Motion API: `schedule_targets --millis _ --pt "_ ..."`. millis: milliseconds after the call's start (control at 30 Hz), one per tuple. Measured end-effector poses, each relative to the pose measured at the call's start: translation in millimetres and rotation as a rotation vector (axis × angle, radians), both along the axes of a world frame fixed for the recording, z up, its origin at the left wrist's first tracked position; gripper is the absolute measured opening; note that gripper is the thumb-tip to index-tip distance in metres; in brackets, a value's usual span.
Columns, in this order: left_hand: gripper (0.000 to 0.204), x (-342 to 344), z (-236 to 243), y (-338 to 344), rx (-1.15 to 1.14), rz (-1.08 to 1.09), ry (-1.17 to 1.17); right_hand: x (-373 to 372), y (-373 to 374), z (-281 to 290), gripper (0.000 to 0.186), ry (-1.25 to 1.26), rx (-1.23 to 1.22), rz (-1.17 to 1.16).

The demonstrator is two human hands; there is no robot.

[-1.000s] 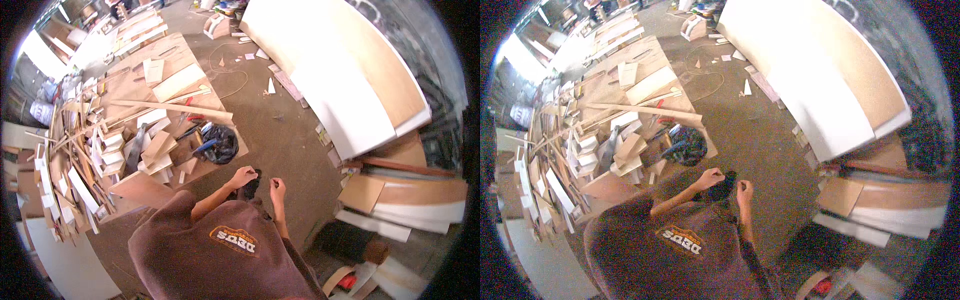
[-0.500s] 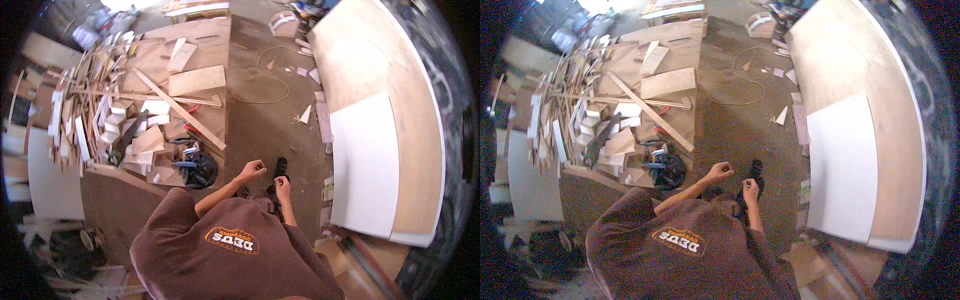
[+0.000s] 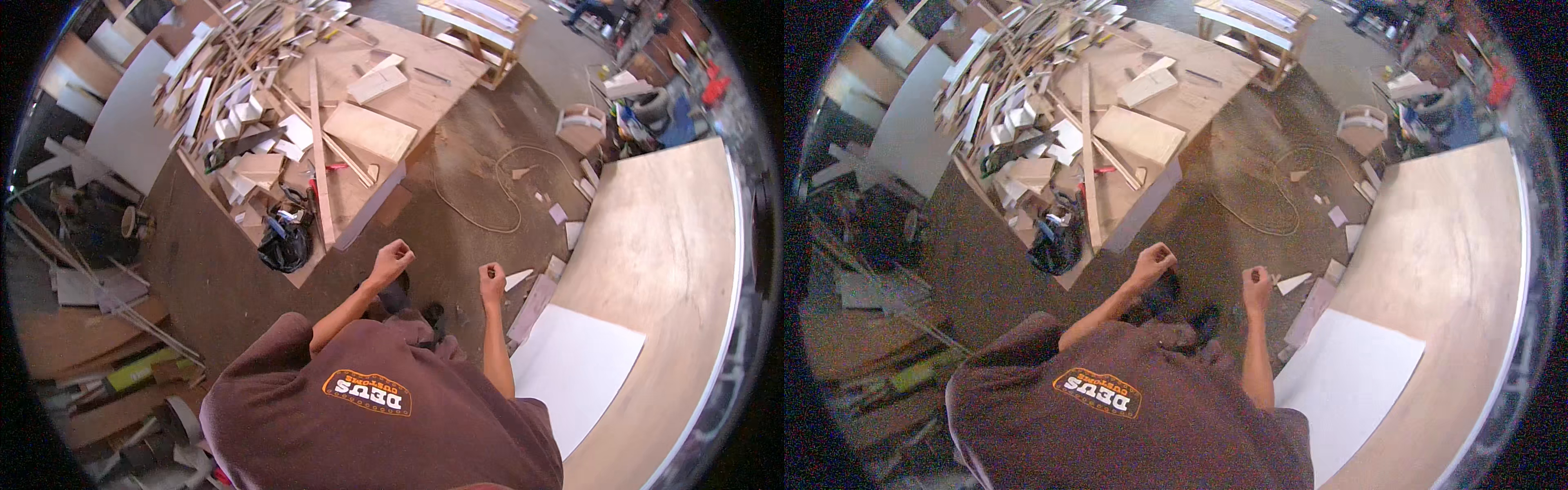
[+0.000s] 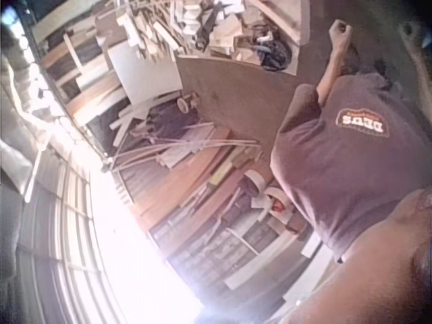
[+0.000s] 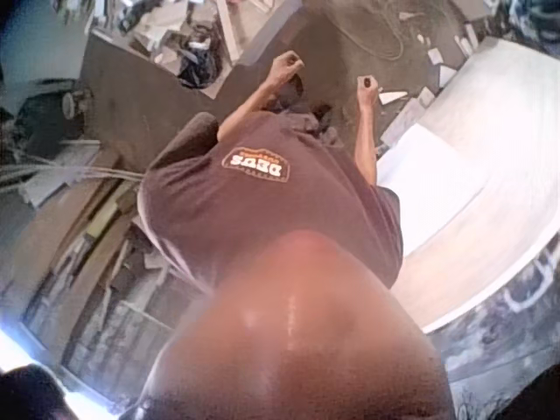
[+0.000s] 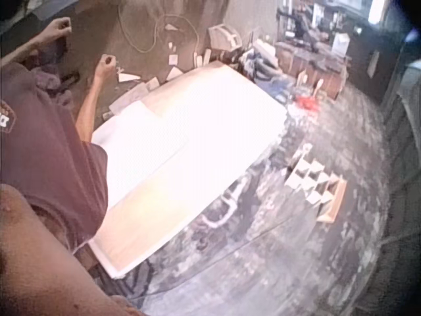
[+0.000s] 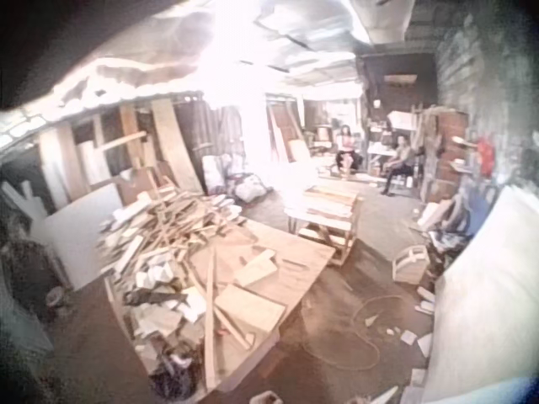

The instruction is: The person measures a piece of wood with a measuring tape, winds up the tape, and saws the wood using a hand saw.

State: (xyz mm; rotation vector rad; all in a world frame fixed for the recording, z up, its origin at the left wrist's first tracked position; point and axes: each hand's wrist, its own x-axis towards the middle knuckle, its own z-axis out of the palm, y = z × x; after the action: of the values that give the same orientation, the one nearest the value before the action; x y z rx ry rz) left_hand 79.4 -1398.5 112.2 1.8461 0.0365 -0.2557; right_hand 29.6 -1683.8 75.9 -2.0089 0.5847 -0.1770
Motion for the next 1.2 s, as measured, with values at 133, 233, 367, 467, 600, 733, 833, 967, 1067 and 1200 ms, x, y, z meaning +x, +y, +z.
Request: schedule_targets --millis 133,233,367,467,600,733,833,967,1067,1200 --pt "0.022 24.2 8.3 -0.1 0.108 0.226 -0.067 68.1 0.1 -9.5 0.019 -0.083 -0.001 0.163" --pt "0.023 45.5 -1.7 13.2 0.075 0.349 -0.064 102.8 36.7 3.2 0.015 -0.203 0.080 0.285" --pt "0.021 88.1 -5.4 38.4 0.066 0.518 -0.015 145.4 90.5 44.1 0.013 -0.106 0.220 0.415" --pt "0.020 126.8 -12.3 59.9 0.048 0.652 -0.054 186.2 127.2 51.8 0.010 -0.007 0.176 0.500" --pt "0.021 183.9 -4.0 108.3 0.072 0.714 -0.122 254.8 185.5 52.7 0.012 -0.009 0.202 0.565" --pt "0.023 233.7 13.9 166.5 -0.073 0.853 -0.157 320.3 266.1 90.8 0.016 0.116 0.233 0.775" --pt "0.019 244.7 14.2 208.0 0.013 0.989 -0.208 357.3 327.2 101.3 0.017 0.064 0.238 1.161" --pt "0.017 238.1 14.4 250.4 -0.075 1.172 -0.082 393.9 409.3 106.2 0.021 0.065 0.366 1.340" --pt "0.016 233.3 2.7 269.8 -0.056 1.292 -0.121 419.6 466.7 93.7 0.023 0.014 0.385 1.446" --pt "0.015 208.4 1.5 283.8 -0.171 1.457 -0.117 442.5 551.6 95.9 0.032 -0.049 0.236 1.579"
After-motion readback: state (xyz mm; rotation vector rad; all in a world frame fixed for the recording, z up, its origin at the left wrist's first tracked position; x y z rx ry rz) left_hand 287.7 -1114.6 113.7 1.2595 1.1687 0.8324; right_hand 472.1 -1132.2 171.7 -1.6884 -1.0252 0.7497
